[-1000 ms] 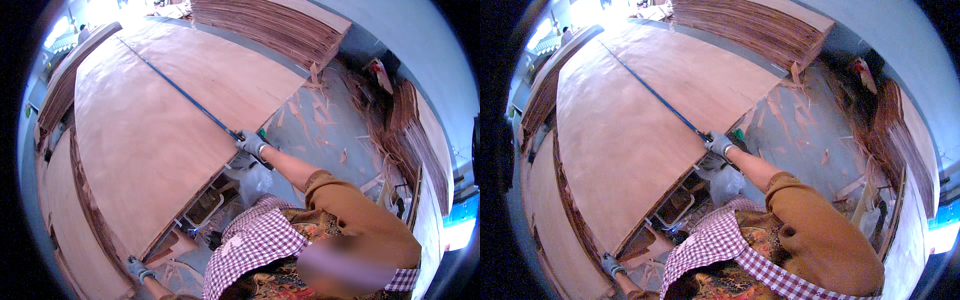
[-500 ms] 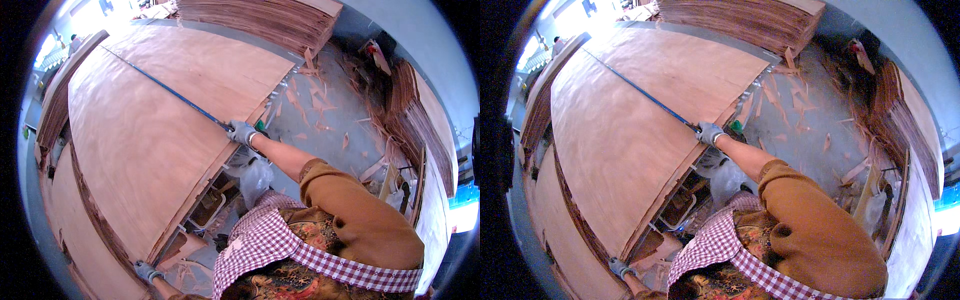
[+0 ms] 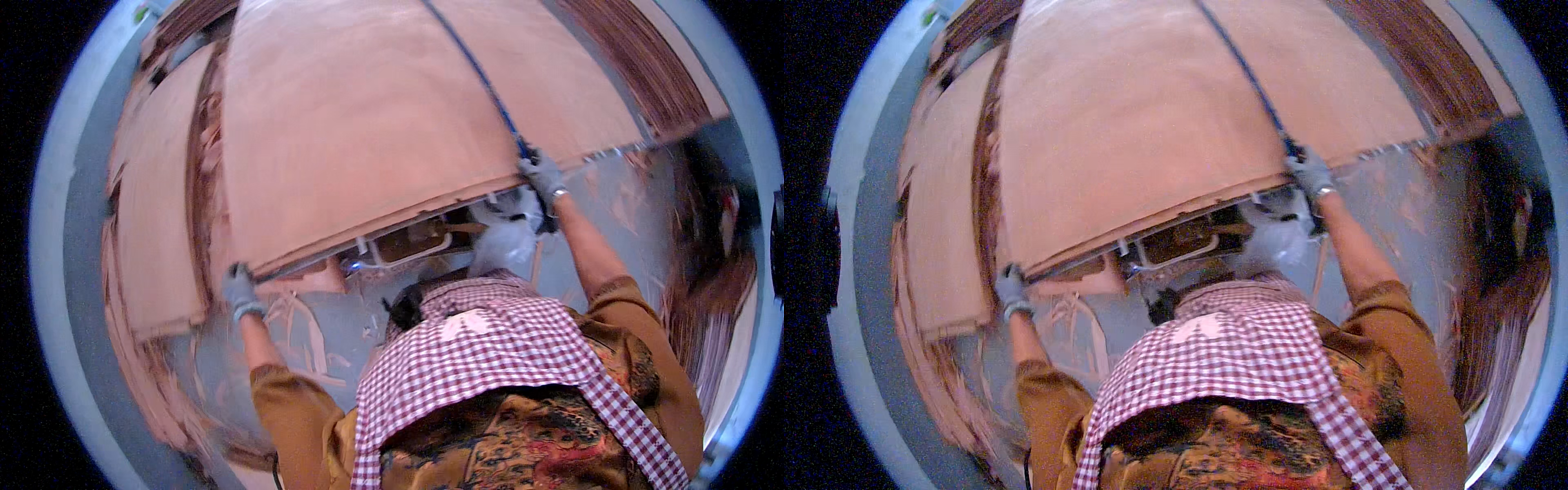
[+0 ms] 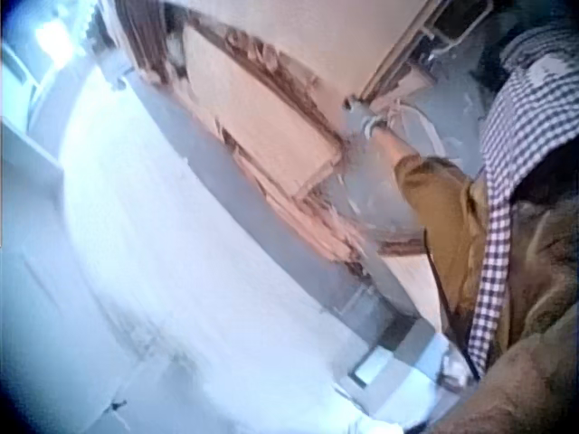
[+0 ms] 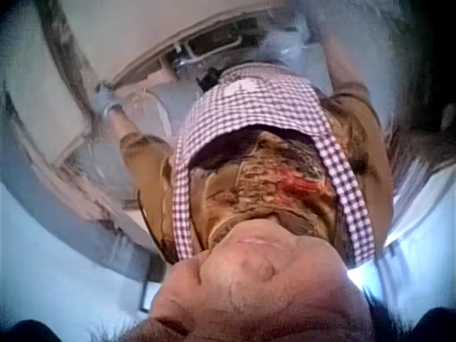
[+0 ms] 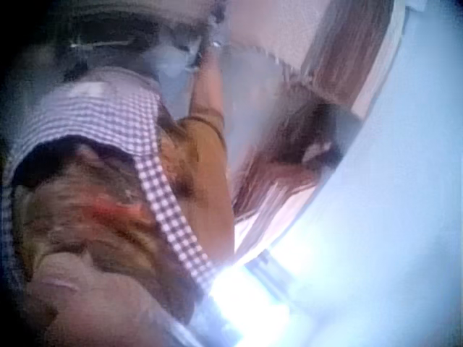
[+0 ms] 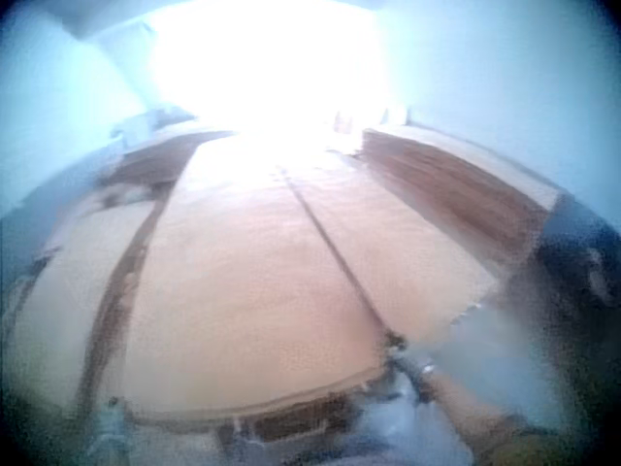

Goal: The person trims and sorts wood veneer sheets by hand using a utility knife and a straight edge, then moves the finished stack onto a larger pile.

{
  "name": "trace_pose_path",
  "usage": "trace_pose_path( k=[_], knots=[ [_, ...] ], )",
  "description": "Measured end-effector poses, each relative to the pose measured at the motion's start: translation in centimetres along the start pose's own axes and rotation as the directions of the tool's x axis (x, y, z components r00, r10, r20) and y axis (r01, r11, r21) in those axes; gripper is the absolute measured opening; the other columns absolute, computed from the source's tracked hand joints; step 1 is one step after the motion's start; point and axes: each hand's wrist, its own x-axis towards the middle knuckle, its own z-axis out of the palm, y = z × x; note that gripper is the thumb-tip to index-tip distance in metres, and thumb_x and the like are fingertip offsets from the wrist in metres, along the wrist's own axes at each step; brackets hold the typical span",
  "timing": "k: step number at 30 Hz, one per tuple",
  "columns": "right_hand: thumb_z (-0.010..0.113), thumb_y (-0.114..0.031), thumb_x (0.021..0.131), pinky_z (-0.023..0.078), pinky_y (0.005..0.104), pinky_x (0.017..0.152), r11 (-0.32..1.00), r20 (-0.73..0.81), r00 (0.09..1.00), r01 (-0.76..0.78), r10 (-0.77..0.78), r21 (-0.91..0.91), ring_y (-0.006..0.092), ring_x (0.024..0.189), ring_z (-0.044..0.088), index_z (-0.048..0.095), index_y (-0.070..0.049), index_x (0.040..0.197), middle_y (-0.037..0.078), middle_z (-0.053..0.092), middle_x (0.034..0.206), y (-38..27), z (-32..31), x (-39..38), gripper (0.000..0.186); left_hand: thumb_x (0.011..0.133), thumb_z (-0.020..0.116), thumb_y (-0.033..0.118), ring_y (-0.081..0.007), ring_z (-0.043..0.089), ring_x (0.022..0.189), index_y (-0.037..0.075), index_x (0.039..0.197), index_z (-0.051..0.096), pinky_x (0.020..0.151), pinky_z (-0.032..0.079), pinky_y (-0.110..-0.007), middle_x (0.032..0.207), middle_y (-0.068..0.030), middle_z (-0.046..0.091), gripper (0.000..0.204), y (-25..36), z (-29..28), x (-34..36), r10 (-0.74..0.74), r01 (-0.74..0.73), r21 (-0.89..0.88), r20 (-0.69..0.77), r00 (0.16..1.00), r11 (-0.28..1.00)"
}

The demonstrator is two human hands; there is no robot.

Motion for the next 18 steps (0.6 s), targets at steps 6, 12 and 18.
trace_pose_path(
  k=[6,12,18],
  knots=[
    [0.061,-0.022,0.080,0.043,0.0275,0.043,0.953,0.055,0.997,-0.065,0.051,0.296,0.0136,0.055,0.051,0.053,-0.002,0.097,0.004,0.056,0.078,0.5,-0.1,-0.2,0.028,0.078,0.057,0.019,-0.0237,0.061,0.071,0.000,0.084,0.063,0.064,0.046,-0.037,0.080,-0.0146,0.066,0.021,0.2,1.6,-0.1,0.033,-0.008,0.132,-0.186,0.982,0.991],
    [0.062,-0.022,0.076,0.047,0.0335,0.070,0.988,-0.029,0.993,0.118,-0.116,0.101,0.0188,0.077,0.056,0.056,-0.002,0.101,0.006,0.063,0.086,1.7,0.4,1.0,0.033,0.077,0.054,0.020,-0.0216,0.058,0.068,-0.001,0.087,0.061,0.061,0.045,-0.036,0.075,-0.0137,0.062,0.024,-1.8,-0.4,1.1,-0.053,0.073,0.189,-0.109,0.993,0.979],
    [0.068,-0.027,0.071,0.047,0.0338,0.068,0.978,0.016,0.992,-0.124,0.124,0.169,0.0201,0.073,0.058,0.056,-0.001,0.095,0.011,0.062,0.080,1.6,1.7,1.1,0.037,0.078,0.054,0.006,-0.0157,0.054,0.054,0.001,0.082,0.062,0.050,0.045,-0.031,0.066,-0.0084,0.060,0.010,-1.3,0.3,0.5,0.071,-0.007,0.251,-0.247,0.966,0.968]
  ],
)
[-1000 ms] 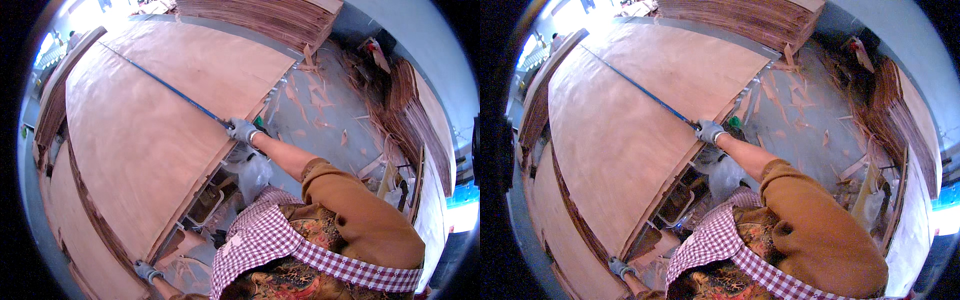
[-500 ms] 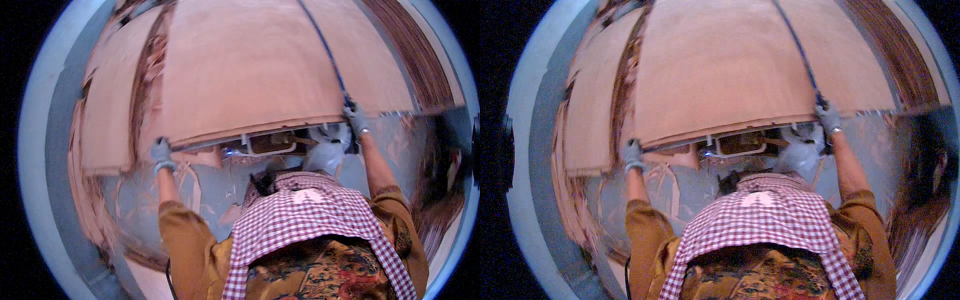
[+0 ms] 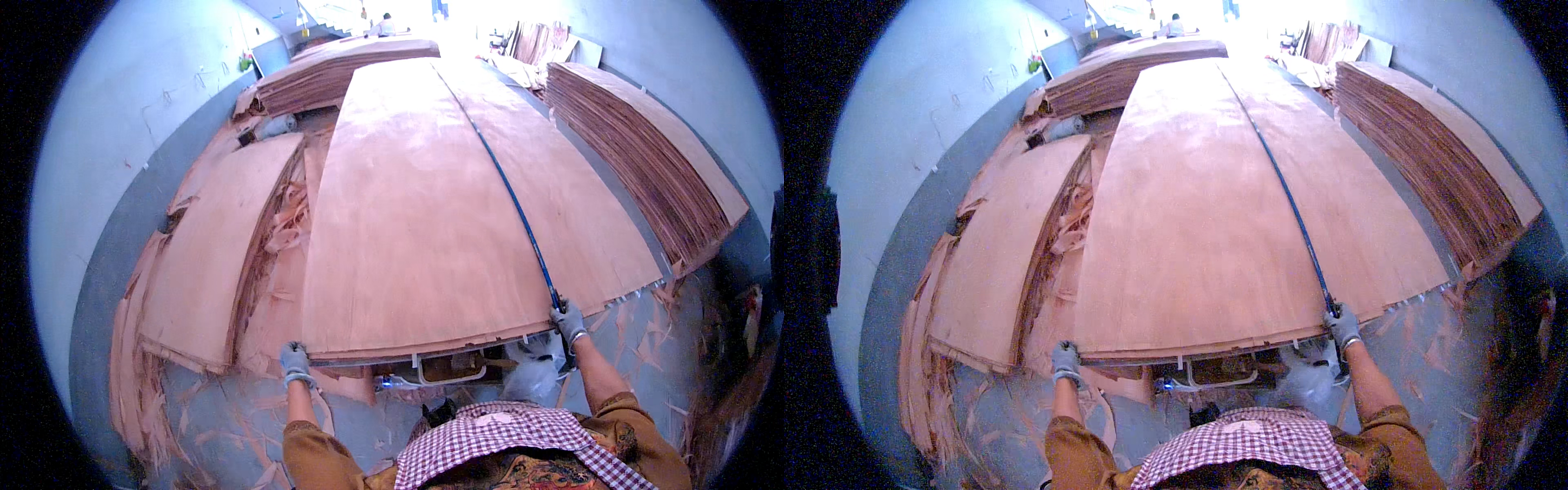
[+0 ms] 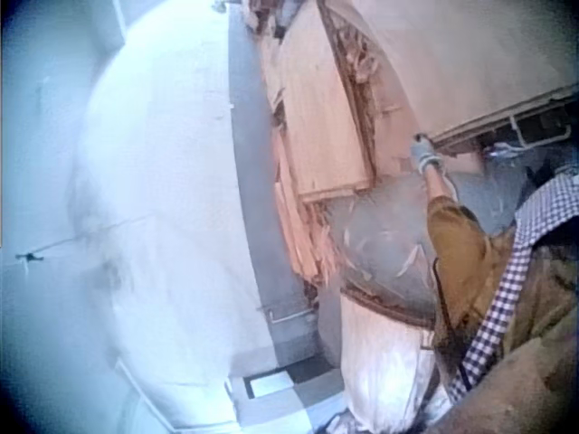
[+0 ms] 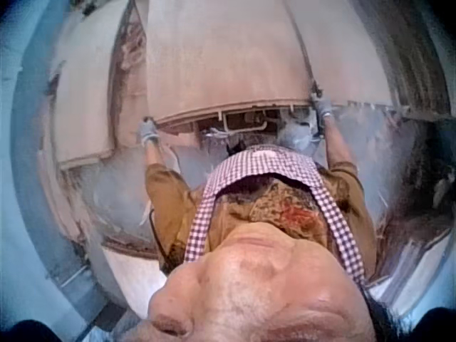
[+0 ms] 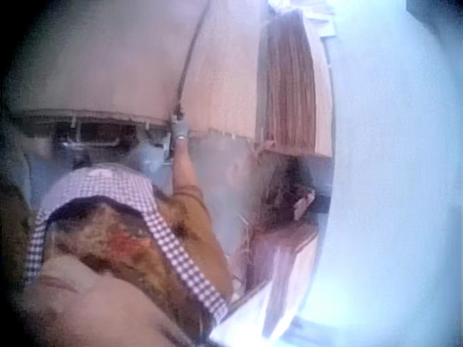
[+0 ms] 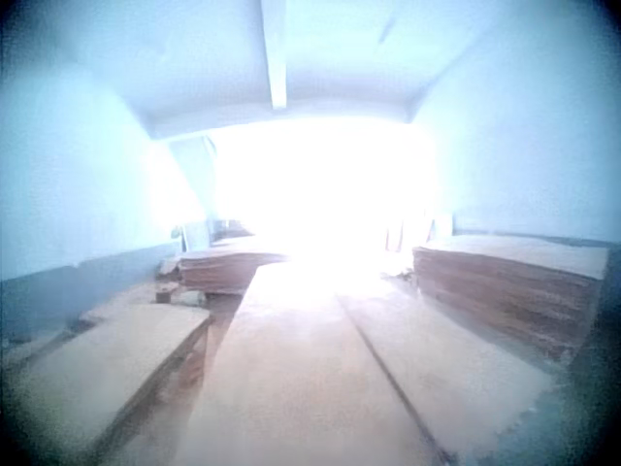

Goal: The person trims and sorts wood veneer sheets by hand using a utility knife and a straight edge, then moves the finished stack onto a larger pile.

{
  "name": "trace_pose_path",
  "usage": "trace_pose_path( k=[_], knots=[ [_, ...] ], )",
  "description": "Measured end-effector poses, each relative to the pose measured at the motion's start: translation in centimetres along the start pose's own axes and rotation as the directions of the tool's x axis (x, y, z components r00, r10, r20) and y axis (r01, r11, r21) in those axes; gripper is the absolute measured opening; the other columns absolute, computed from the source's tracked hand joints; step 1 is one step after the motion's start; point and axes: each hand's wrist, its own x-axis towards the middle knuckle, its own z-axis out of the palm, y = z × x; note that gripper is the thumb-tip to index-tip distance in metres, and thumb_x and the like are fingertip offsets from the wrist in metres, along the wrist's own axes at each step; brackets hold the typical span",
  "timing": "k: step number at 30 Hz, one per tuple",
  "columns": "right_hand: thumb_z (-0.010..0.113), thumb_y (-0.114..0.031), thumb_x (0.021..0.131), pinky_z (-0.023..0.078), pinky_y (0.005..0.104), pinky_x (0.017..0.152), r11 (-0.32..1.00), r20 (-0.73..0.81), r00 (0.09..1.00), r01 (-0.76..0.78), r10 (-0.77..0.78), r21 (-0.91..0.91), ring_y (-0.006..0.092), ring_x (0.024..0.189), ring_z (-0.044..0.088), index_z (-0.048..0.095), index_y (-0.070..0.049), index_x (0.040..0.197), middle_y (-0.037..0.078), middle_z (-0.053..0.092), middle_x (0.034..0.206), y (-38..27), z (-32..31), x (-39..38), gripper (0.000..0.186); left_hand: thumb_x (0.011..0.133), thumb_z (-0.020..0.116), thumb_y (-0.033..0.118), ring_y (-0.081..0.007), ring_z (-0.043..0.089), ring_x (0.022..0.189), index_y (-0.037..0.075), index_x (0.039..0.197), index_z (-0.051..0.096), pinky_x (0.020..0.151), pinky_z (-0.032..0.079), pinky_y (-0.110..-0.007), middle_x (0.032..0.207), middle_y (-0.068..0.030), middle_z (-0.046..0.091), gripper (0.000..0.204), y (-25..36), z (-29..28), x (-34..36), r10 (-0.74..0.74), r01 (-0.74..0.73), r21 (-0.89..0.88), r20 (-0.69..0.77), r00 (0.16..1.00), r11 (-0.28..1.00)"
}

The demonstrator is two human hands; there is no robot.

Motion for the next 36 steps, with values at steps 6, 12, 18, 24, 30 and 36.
trace_pose_path(
  k=[6,12,18,24,30,36],
  knots=[
    [0.067,-0.026,0.072,0.048,0.0336,0.070,0.999,-0.031,0.999,0.030,-0.028,0.043,0.0212,0.076,0.059,0.056,0.002,0.097,0.014,0.063,0.085,1.0,-0.7,0.2,0.039,0.077,0.057,0.004,-0.0149,0.055,0.057,0.000,0.080,0.063,0.052,0.046,-0.031,0.067,-0.0095,0.062,0.008,0.5,1.5,0.1,0.016,-0.020,-0.072,-0.044,0.999,0.997],
    [0.064,-0.028,0.072,0.046,0.0344,0.076,0.992,-0.055,0.991,0.117,-0.118,-0.038,0.0255,0.085,0.060,0.056,0.003,0.102,0.017,0.064,0.094,-1.0,-0.8,-1.1,0.043,0.077,0.059,0.007,-0.0231,0.058,0.072,0.001,0.084,0.059,0.066,0.047,-0.036,0.078,-0.0142,0.062,0.009,-1.5,1.4,0.7,0.040,-0.043,-0.081,-0.039,0.998,0.996],
    [0.063,-0.029,0.073,0.048,0.0334,0.075,0.997,-0.066,0.996,0.060,-0.063,-0.047,0.0238,0.083,0.060,0.057,-0.003,0.103,0.013,0.064,0.090,-2.5,0.8,-2.3,0.040,0.083,0.054,0.003,-0.0155,0.049,0.067,0.001,0.085,0.055,0.061,0.044,-0.030,0.076,-0.0064,0.058,0.004,-4.0,1.2,1.3,0.025,-0.038,-0.177,-0.074,0.997,0.983],
    [0.063,-0.031,0.071,0.046,0.0375,0.081,0.996,-0.108,0.994,0.017,-0.027,-0.091,0.0320,0.093,0.061,0.058,-0.002,0.103,0.020,0.063,0.097,-0.8,-1.0,-2.8,0.044,0.084,0.052,0.003,-0.0148,0.045,0.067,0.001,0.084,0.053,0.061,0.042,-0.028,0.076,-0.0037,0.053,0.002,1.5,2.0,-2.0,-0.060,0.076,-0.254,0.070,0.996,0.964],
    [0.063,-0.032,0.069,0.045,0.0376,0.083,0.999,-0.038,0.999,-0.026,0.024,-0.046,0.0332,0.096,0.059,0.057,-0.001,0.100,0.021,0.061,0.099,-2.4,-1.6,-2.4,0.044,0.085,0.052,0.005,-0.0163,0.048,0.071,0.001,0.087,0.055,0.065,0.044,-0.030,0.080,-0.0069,0.056,0.006,-3.9,3.6,1.5,0.090,-0.102,-0.190,-0.074,0.993,0.976],
    [0.064,-0.036,0.069,0.044,0.0389,0.084,0.986,-0.065,0.993,0.094,-0.103,-0.136,0.0363,0.098,0.056,0.057,-0.001,0.102,0.023,0.060,0.101,-3.8,-0.2,-1.5,0.049,0.085,0.056,0.013,-0.0201,0.054,0.078,-0.001,0.096,0.056,0.071,0.046,-0.033,0.088,-0.0106,0.061,0.018,-5.1,1.2,-1.2,0.010,-0.004,-0.338,0.017,1.000,0.941]
  ],
)
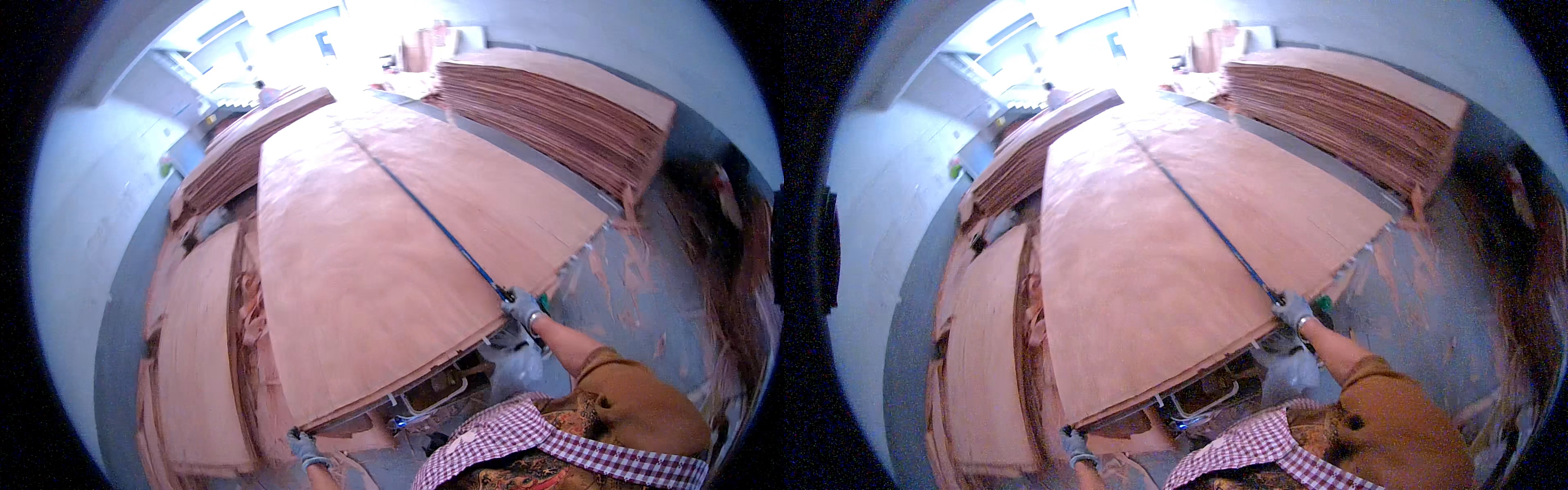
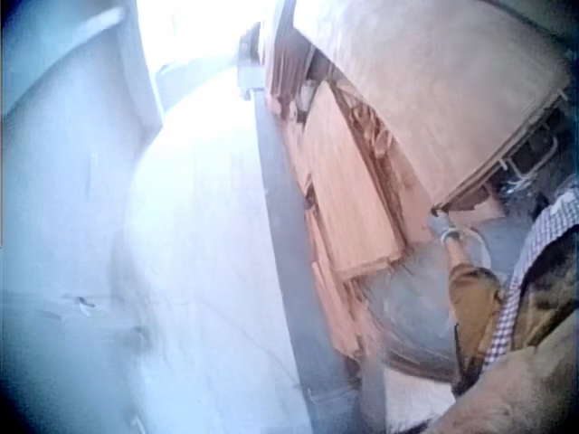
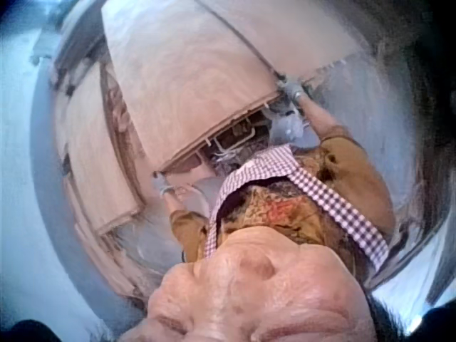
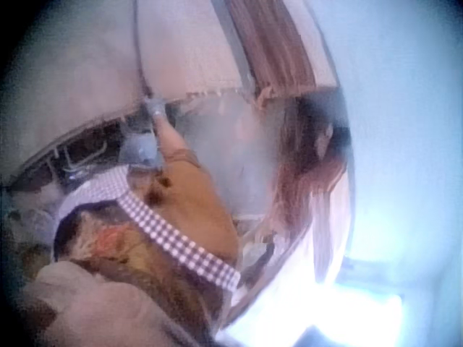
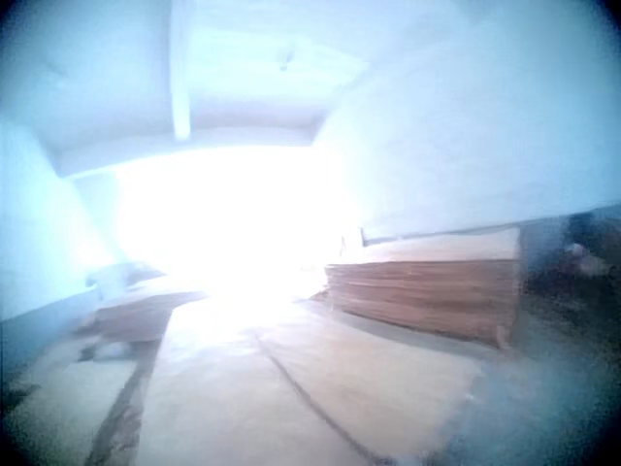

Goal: The person trims and sorts wood veneer sheets by hand using a utility knife and a straight edge, then moves the finished stack onto a larger pile.

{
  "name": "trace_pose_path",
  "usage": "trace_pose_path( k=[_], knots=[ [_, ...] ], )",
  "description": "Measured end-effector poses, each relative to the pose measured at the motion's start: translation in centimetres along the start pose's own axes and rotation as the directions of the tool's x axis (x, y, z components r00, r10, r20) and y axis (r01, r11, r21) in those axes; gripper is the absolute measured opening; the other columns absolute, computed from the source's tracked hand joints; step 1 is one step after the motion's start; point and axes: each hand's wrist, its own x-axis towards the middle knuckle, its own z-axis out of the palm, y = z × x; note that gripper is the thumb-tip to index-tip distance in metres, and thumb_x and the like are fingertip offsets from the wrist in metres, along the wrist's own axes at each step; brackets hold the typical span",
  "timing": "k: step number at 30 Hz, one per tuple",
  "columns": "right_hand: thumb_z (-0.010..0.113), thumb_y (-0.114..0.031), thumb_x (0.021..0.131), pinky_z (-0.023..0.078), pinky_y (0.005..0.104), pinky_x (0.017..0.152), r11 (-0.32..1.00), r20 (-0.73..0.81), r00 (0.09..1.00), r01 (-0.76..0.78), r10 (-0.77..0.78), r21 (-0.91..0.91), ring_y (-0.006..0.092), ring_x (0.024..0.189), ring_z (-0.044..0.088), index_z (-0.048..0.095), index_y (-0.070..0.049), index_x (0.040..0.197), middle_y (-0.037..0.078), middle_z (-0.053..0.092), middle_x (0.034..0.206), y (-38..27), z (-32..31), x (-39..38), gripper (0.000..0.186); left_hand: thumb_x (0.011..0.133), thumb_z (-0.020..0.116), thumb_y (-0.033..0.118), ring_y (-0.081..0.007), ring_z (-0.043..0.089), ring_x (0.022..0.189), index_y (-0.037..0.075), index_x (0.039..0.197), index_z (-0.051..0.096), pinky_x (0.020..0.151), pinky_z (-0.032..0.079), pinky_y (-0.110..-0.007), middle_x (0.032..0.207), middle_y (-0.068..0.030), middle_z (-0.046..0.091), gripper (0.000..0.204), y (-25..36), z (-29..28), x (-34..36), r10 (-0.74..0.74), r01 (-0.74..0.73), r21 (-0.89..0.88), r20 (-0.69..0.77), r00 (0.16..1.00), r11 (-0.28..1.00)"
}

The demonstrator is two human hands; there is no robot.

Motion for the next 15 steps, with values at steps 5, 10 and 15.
trace_pose_path(
  k=[5,10,15],
  knots=[
    [0.062,-0.015,0.075,0.038,0.0347,0.095,0.845,0.195,0.969,0.027,-0.155,0.535,0.0245,0.111,0.049,0.045,0.006,0.124,0.014,0.050,0.125,5.2,-1.3,0.7,0.056,0.083,0.050,0.031,-0.0392,0.056,0.098,0.005,0.104,0.061,0.086,0.044,-0.045,0.108,-0.0242,0.057,0.035,-2.2,-1.9,-10.7,-0.169,-0.078,0.625,0.326,0.930,0.776],
    [0.060,-0.020,0.083,0.043,0.0249,0.047,0.622,0.408,0.913,-0.301,-0.031,0.723,0.0131,0.058,0.052,0.055,-0.005,0.104,0.000,0.056,0.078,2.0,-1.6,-2.9,0.026,0.086,0.042,0.031,-0.0347,0.059,0.095,0.004,0.105,0.061,0.082,0.046,-0.042,0.106,-0.0180,0.061,0.038,-3.2,-9.1,-28.2,-0.603,-0.042,0.820,0.454,0.655,0.571],
    [0.059,-0.017,0.083,0.044,0.0319,0.051,0.840,0.569,0.722,0.031,-0.393,0.542,0.0203,0.060,0.056,0.058,-0.004,0.091,0.006,0.060,0.074,-1.1,-0.4,-6.3,0.016,0.085,0.044,0.029,-0.0338,0.059,0.096,0.004,0.104,0.062,0.082,0.046,-0.041,0.106,-0.0177,0.061,0.036,-6.5,-12.0,-44.7,-0.748,0.260,0.797,0.322,0.580,0.545]
  ],
)
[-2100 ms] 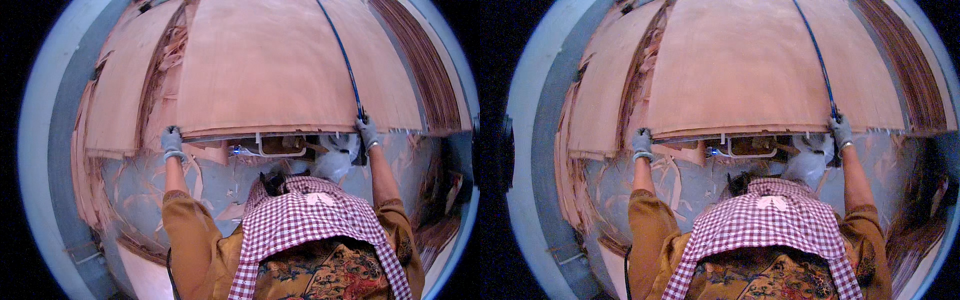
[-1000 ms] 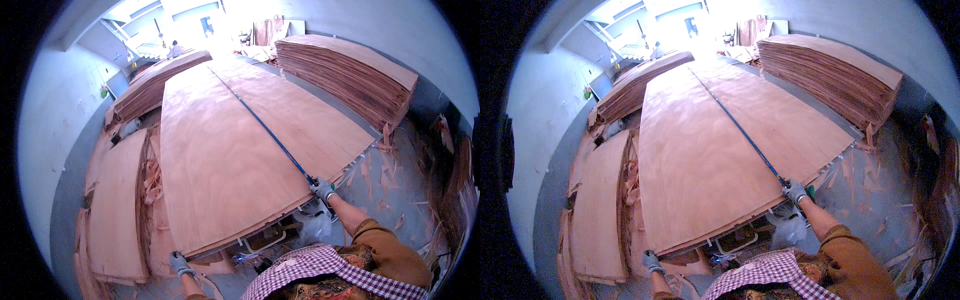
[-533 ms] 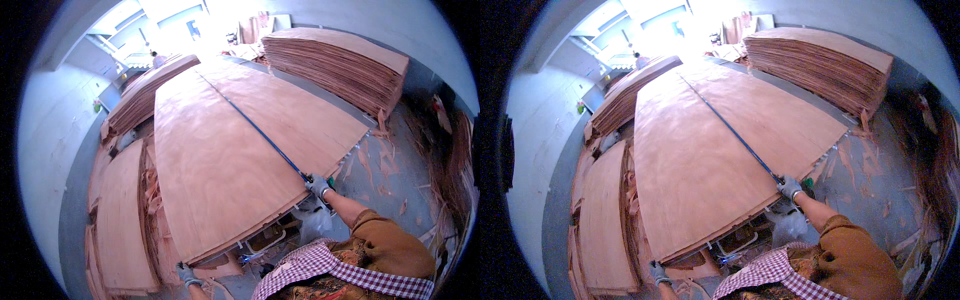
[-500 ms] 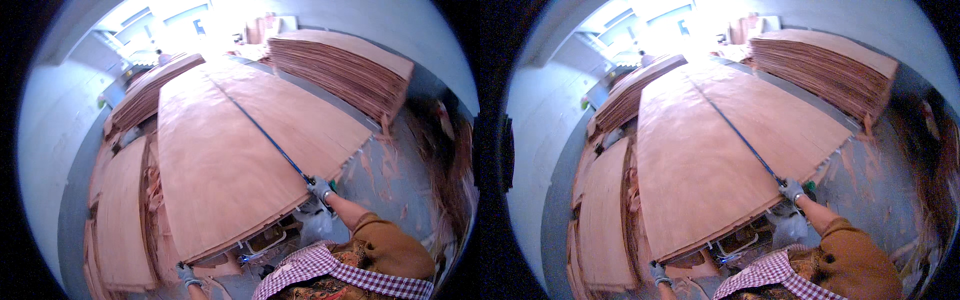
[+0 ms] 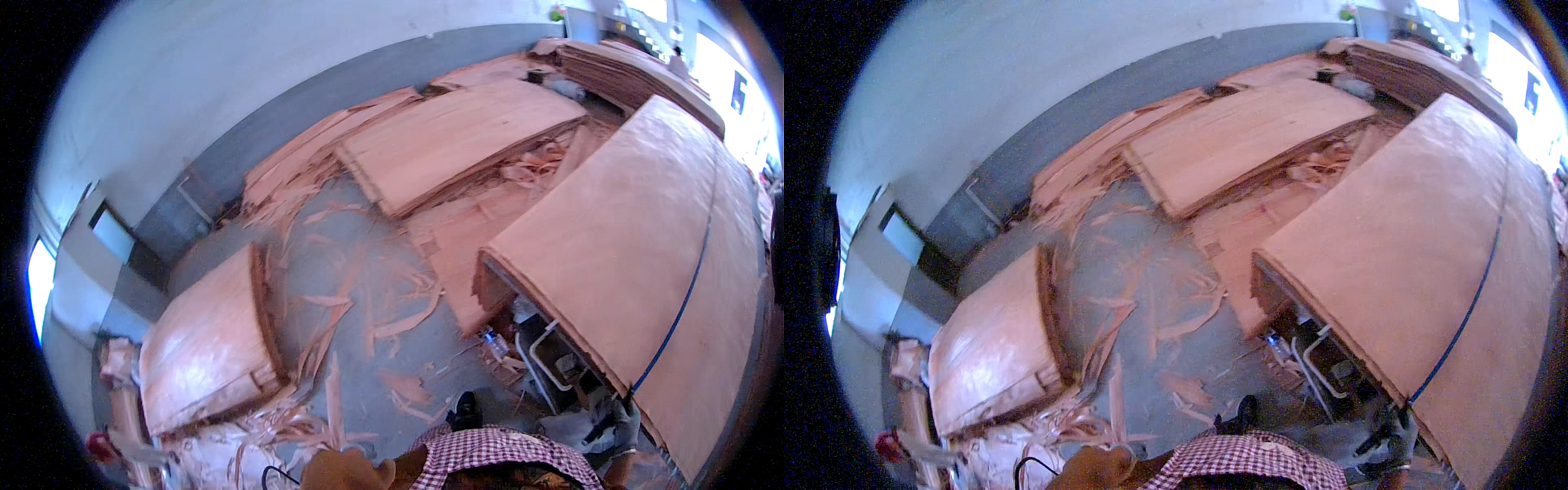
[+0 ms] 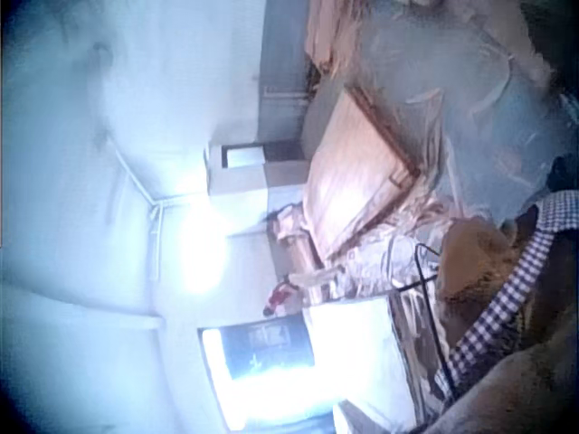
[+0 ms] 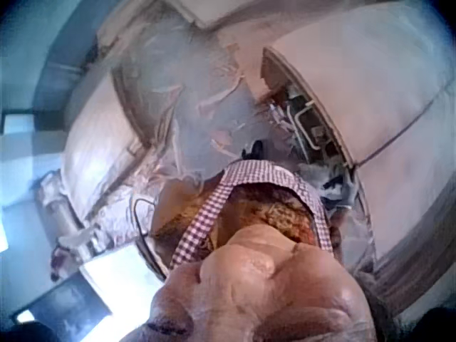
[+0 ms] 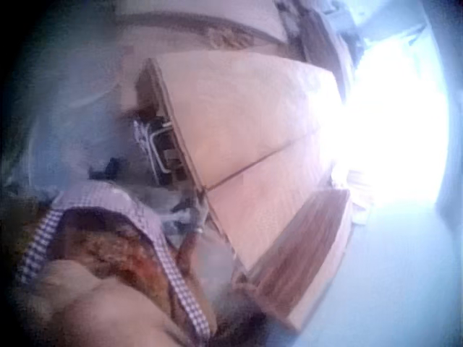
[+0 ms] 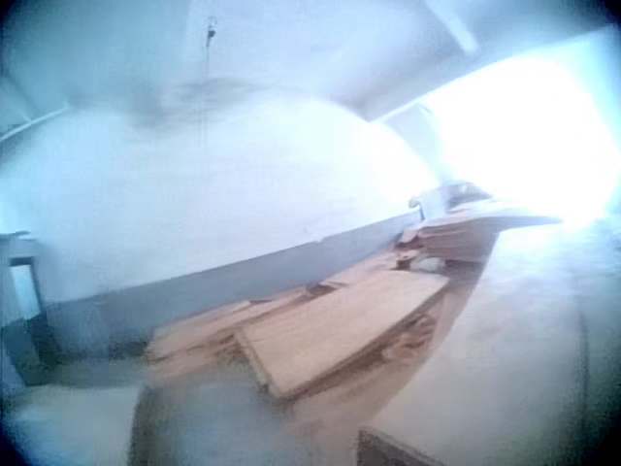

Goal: The person trims and sorts wood veneer sheets by hand using a utility knife and a straight edge, then moves the finished stack onto a larger pile.

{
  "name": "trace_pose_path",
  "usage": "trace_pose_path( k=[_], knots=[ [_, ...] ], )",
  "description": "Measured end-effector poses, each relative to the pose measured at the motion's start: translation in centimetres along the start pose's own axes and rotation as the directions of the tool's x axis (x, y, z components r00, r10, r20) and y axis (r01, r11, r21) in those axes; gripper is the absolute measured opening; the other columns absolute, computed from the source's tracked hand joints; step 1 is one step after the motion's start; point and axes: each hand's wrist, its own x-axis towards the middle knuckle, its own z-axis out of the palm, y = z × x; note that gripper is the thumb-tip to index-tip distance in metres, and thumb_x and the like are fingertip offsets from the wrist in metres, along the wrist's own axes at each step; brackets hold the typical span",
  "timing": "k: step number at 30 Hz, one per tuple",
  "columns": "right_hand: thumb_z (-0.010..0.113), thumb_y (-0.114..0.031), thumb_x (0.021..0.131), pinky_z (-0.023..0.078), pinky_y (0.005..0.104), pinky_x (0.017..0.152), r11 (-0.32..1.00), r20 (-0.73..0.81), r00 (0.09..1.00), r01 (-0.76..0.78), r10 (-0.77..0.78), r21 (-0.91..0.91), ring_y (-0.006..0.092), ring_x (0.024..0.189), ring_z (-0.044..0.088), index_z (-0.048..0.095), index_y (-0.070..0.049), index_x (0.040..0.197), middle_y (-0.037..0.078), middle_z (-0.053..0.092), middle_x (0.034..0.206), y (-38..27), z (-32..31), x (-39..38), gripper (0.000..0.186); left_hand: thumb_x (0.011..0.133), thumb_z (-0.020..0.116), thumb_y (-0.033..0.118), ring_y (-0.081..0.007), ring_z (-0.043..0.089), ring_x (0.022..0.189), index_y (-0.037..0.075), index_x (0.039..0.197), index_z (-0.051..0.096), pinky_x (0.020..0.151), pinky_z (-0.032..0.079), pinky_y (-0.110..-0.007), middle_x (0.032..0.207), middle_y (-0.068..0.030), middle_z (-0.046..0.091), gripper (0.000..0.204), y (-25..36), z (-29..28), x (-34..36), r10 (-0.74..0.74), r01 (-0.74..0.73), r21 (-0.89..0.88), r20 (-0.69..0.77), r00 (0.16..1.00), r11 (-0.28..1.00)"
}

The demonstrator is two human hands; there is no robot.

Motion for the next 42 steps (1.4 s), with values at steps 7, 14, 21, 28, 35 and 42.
trace_pose_path(
  k=[7,14,21,28,35,42],
  knots=[
    [0.054,-0.014,0.082,0.045,0.0432,0.068,0.538,0.409,0.884,0.464,-0.227,-0.704,0.0396,0.080,0.057,0.057,0.002,0.093,0.025,0.058,0.086,-16.1,16.3,1.4,0.020,0.084,0.046,0.027,-0.0325,0.059,0.097,0.004,0.103,0.063,0.082,0.047,-0.041,0.106,-0.0172,0.061,0.034,-6.0,12.0,-6.4,-0.224,0.192,-0.360,-0.049,0.973,0.913],
    [0.058,-0.012,0.079,0.045,0.0348,0.079,0.644,0.915,0.393,0.725,-0.095,-0.244,0.0323,0.084,0.058,0.060,0.002,0.097,0.020,0.061,0.094,-11.4,39.3,-1.5,0.024,0.083,0.049,0.024,-0.0312,0.059,0.098,0.005,0.102,0.064,0.082,0.048,-0.040,0.107,-0.0168,0.061,0.031,-11.8,19.2,-8.7,-0.309,0.274,-0.564,0.036,0.950,0.779],
    [0.056,-0.024,0.086,0.046,0.0386,0.069,0.926,0.970,-0.014,0.301,0.244,-0.228,0.0292,0.072,0.059,0.060,-0.001,0.105,0.019,0.063,0.084,-2.1,54.7,-6.6,0.030,0.081,0.052,0.021,-0.0299,0.060,0.100,0.005,0.101,0.065,0.081,0.048,-0.040,0.107,-0.0163,0.062,0.029,-21.6,15.1,-7.3,-0.265,0.298,-0.450,0.136,0.955,0.842],
    [0.052,-0.019,0.090,0.041,0.0234,0.051,0.891,0.840,0.302,-0.102,0.451,-0.442,0.0120,0.060,0.055,0.063,-0.001,0.081,0.007,0.063,0.077,-12.6,66.5,-3.1,0.023,0.084,0.048,0.019,-0.0301,0.060,0.099,0.002,0.105,0.063,0.082,0.048,-0.038,0.106,-0.0185,0.061,0.031,-33.2,-5.2,-2.4,-0.252,0.222,-0.314,-0.056,0.966,0.923],
    [0.058,-0.025,0.086,0.040,0.0236,0.046,0.793,0.769,0.223,-0.035,0.599,-0.608,0.0114,0.054,0.055,0.061,0.001,0.091,0.004,0.060,0.068,-10.5,79.1,5.7,0.027,0.075,0.047,0.002,-0.0316,0.054,0.107,0.012,0.107,0.062,0.084,0.047,-0.038,0.114,-0.0201,0.055,0.037,-39.5,-14.6,5.3,-0.354,0.101,-0.661,-0.262,0.898,0.744],
    [0.049,-0.029,0.090,0.046,0.0317,0.057,0.851,0.922,0.013,0.381,0.387,-0.362,0.0204,0.063,0.059,0.060,-0.005,0.103,0.012,0.063,0.079,-9.1,96.3,12.2,0.029,0.071,0.051,0.003,-0.0299,0.057,0.096,0.008,0.102,0.063,0.082,0.046,-0.036,0.112,-0.0183,0.056,0.033,-41.7,-13.5,12.8,-0.474,0.058,-0.834,-0.253,0.844,0.549]
  ],
)
